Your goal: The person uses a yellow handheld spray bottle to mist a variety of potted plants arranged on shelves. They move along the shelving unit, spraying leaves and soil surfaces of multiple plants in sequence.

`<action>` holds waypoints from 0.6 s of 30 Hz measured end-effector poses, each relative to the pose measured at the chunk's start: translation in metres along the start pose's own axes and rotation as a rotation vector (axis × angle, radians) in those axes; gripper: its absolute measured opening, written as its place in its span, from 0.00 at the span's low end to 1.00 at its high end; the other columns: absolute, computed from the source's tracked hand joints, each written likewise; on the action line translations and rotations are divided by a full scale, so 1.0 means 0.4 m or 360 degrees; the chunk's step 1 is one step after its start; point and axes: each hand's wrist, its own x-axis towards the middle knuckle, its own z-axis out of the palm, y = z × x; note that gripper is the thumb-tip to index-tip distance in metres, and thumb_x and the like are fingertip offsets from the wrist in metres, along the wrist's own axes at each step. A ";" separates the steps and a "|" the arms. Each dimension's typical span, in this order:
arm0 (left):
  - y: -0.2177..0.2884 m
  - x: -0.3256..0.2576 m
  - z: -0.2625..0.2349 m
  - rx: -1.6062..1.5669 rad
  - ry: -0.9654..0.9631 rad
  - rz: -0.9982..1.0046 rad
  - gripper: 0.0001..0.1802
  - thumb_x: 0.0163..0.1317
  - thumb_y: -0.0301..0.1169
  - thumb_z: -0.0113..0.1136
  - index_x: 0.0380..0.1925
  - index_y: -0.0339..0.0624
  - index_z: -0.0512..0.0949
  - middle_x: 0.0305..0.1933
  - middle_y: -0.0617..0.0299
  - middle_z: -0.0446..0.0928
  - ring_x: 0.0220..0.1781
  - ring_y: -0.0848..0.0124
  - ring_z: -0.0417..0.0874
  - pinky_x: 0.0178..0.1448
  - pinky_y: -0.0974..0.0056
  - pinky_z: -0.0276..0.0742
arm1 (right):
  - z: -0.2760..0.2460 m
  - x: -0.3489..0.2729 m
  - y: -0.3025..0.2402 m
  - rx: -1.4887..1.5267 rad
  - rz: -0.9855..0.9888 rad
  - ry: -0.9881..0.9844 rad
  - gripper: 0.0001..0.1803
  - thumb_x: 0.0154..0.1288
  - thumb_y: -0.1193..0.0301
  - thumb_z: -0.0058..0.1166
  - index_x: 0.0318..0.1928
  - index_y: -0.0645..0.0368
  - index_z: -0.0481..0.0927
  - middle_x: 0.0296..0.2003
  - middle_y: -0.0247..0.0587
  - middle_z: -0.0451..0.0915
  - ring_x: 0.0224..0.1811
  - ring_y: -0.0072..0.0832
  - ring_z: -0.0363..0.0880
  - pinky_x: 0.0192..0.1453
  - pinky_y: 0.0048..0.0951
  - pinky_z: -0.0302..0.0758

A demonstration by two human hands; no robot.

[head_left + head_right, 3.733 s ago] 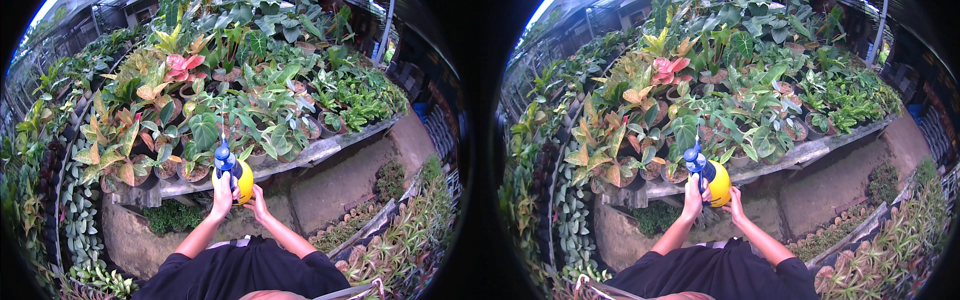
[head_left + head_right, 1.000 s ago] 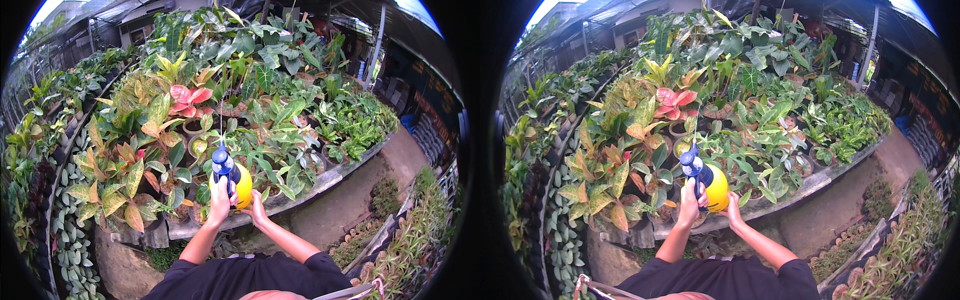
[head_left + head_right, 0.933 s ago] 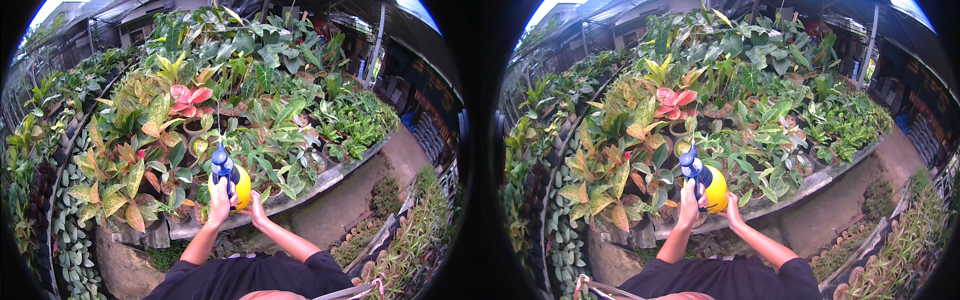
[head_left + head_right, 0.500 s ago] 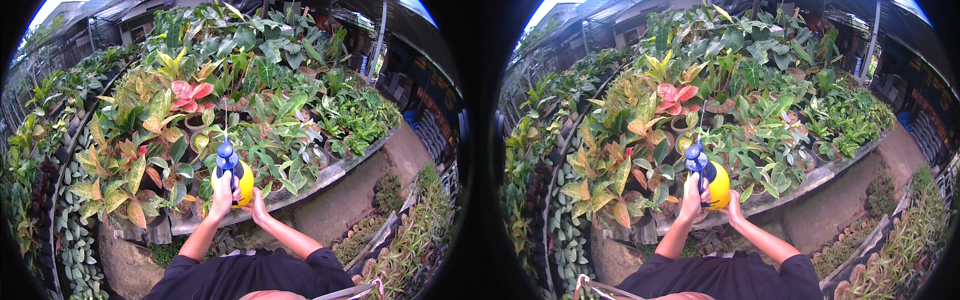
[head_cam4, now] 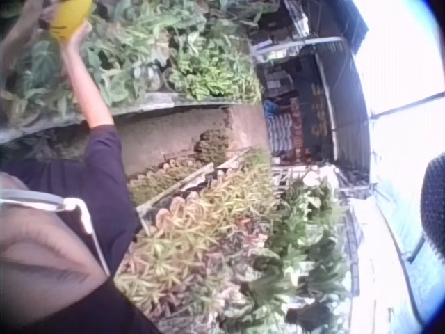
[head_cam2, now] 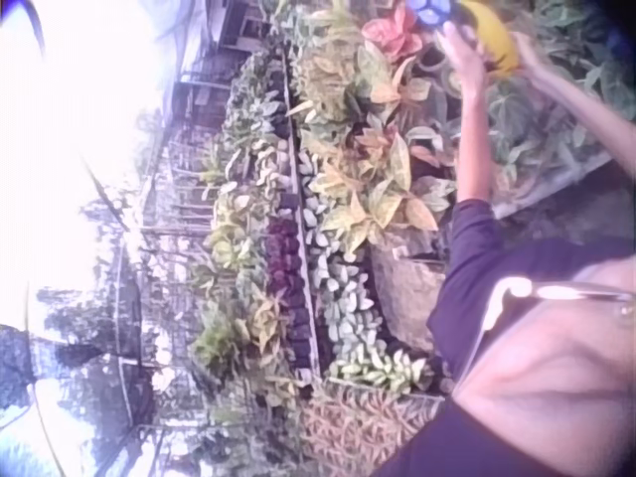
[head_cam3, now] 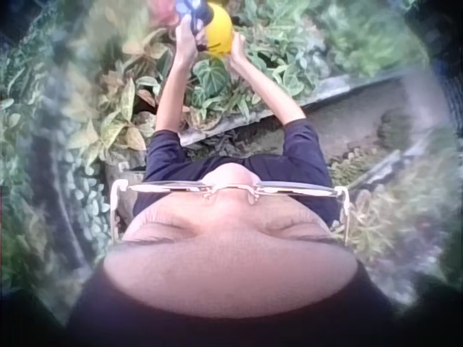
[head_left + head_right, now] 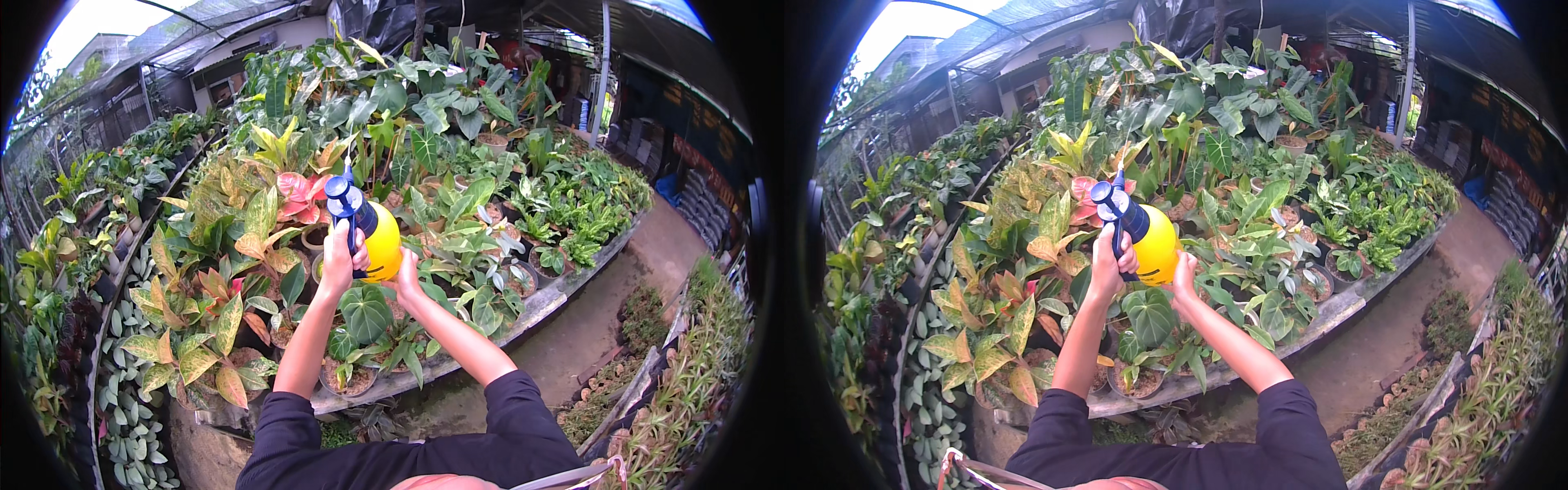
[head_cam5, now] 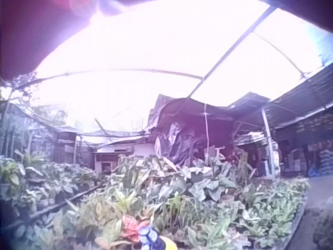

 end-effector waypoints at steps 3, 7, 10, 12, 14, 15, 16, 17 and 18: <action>0.000 0.002 -0.007 0.0017 0.0043 0.0013 0.21 0.62 0.47 0.33 0.19 0.44 0.61 0.07 0.71 0.55 0.07 0.80 0.53 0.15 0.74 0.52 | 0.016 -0.001 0.001 -0.0011 0.0038 -0.0019 0.24 0.59 0.50 0.29 0.50 0.50 0.53 0.51 0.42 0.57 0.51 0.38 0.62 0.46 0.48 0.65; -0.008 -0.003 -0.026 -0.0043 0.0042 0.0007 0.22 0.63 0.47 0.34 0.20 0.42 0.62 0.09 0.69 0.58 0.09 0.80 0.56 0.15 0.75 0.53 | 0.021 -0.004 0.008 0.0031 0.0070 -0.0071 0.24 0.58 0.50 0.30 0.49 0.50 0.54 0.50 0.41 0.58 0.50 0.37 0.62 0.45 0.48 0.65; -0.016 -0.003 -0.025 0.0006 0.0112 0.0004 0.21 0.62 0.47 0.33 0.19 0.43 0.61 0.08 0.70 0.56 0.08 0.80 0.54 0.15 0.74 0.52 | 0.021 -0.002 0.018 -0.0023 0.0099 -0.0043 0.24 0.57 0.50 0.30 0.49 0.50 0.55 0.49 0.41 0.58 0.50 0.36 0.62 0.44 0.48 0.66; -0.018 -0.001 -0.026 0.0008 0.0110 -0.0004 0.21 0.62 0.47 0.33 0.19 0.43 0.61 0.08 0.70 0.56 0.08 0.80 0.54 0.15 0.74 0.52 | 0.018 0.012 0.033 -0.0022 0.0114 -0.0018 0.24 0.57 0.49 0.30 0.49 0.51 0.55 0.49 0.41 0.59 0.50 0.36 0.63 0.44 0.48 0.66; -0.022 0.002 -0.035 -0.0034 0.0062 -0.0016 0.22 0.63 0.47 0.34 0.20 0.42 0.62 0.08 0.69 0.57 0.09 0.80 0.56 0.16 0.75 0.54 | 0.017 0.022 0.039 -0.0007 0.0125 -0.0026 0.24 0.57 0.50 0.30 0.48 0.51 0.55 0.49 0.41 0.59 0.49 0.36 0.63 0.44 0.47 0.66; -0.022 0.004 -0.037 -0.0027 0.0062 -0.0012 0.22 0.63 0.47 0.34 0.20 0.42 0.62 0.08 0.69 0.57 0.09 0.80 0.57 0.16 0.75 0.54 | 0.017 0.025 0.039 0.0000 0.0130 -0.0031 0.24 0.57 0.50 0.30 0.48 0.51 0.55 0.49 0.41 0.60 0.49 0.36 0.64 0.43 0.47 0.66; -0.022 0.007 -0.038 -0.0020 0.0062 -0.0009 0.22 0.63 0.47 0.34 0.20 0.42 0.62 0.08 0.69 0.57 0.09 0.80 0.57 0.16 0.75 0.54 | 0.018 0.027 0.038 0.0005 0.0121 -0.0032 0.24 0.58 0.50 0.30 0.49 0.51 0.55 0.49 0.41 0.60 0.49 0.36 0.64 0.43 0.47 0.66; -0.022 0.011 -0.038 -0.0012 0.0059 -0.0004 0.22 0.63 0.47 0.34 0.19 0.42 0.63 0.08 0.69 0.58 0.09 0.80 0.57 0.16 0.75 0.54 | 0.019 0.029 0.035 0.0012 0.0110 -0.0032 0.24 0.58 0.50 0.30 0.49 0.51 0.55 0.49 0.41 0.60 0.49 0.36 0.64 0.43 0.47 0.66; -0.021 0.014 -0.038 -0.0009 0.0060 0.0001 0.22 0.63 0.47 0.34 0.19 0.42 0.63 0.08 0.69 0.58 0.09 0.80 0.57 0.16 0.75 0.54 | 0.020 0.030 0.031 0.0019 0.0099 -0.0031 0.24 0.58 0.50 0.29 0.49 0.51 0.55 0.49 0.41 0.61 0.49 0.36 0.64 0.44 0.47 0.66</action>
